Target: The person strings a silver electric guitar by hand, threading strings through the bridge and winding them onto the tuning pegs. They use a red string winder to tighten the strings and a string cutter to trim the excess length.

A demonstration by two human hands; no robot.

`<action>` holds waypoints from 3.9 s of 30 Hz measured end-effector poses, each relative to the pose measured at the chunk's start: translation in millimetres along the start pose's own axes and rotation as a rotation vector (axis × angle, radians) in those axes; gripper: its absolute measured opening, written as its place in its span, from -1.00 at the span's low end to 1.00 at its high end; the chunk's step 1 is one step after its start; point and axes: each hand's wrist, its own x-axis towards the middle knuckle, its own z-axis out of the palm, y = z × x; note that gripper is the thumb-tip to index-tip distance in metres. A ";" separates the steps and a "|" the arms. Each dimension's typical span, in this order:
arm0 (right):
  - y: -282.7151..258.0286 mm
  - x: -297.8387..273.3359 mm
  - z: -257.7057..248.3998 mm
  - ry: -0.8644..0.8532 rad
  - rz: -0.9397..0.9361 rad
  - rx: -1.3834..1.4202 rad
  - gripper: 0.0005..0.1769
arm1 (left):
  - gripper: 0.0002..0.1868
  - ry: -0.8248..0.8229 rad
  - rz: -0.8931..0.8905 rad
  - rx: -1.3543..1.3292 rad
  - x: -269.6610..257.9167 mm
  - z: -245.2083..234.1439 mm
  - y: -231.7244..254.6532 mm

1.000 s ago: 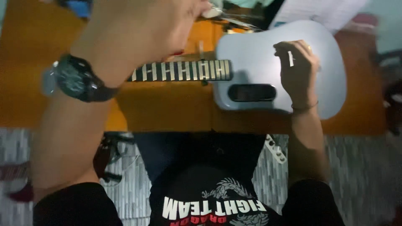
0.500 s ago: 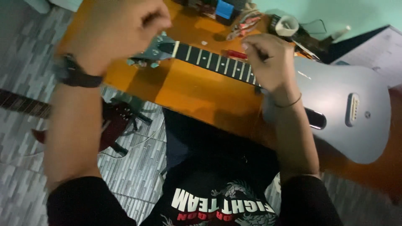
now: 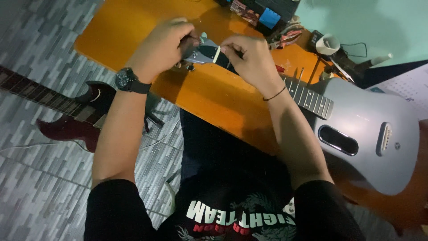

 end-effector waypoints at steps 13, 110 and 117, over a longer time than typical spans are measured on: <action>-4.0 15.4 16.5 -0.020 0.044 0.044 -0.92 | -0.77 0.159 0.078 -0.078 -20.2 2.6 -28.0; 32.5 72.1 51.8 -0.098 -0.150 -0.054 -0.89 | -0.95 0.468 -0.256 -0.151 -12.1 52.2 -53.1; 32.2 71.4 57.1 -0.089 -0.161 -0.063 -0.92 | -0.91 0.327 -0.234 -0.099 -0.8 48.2 -71.0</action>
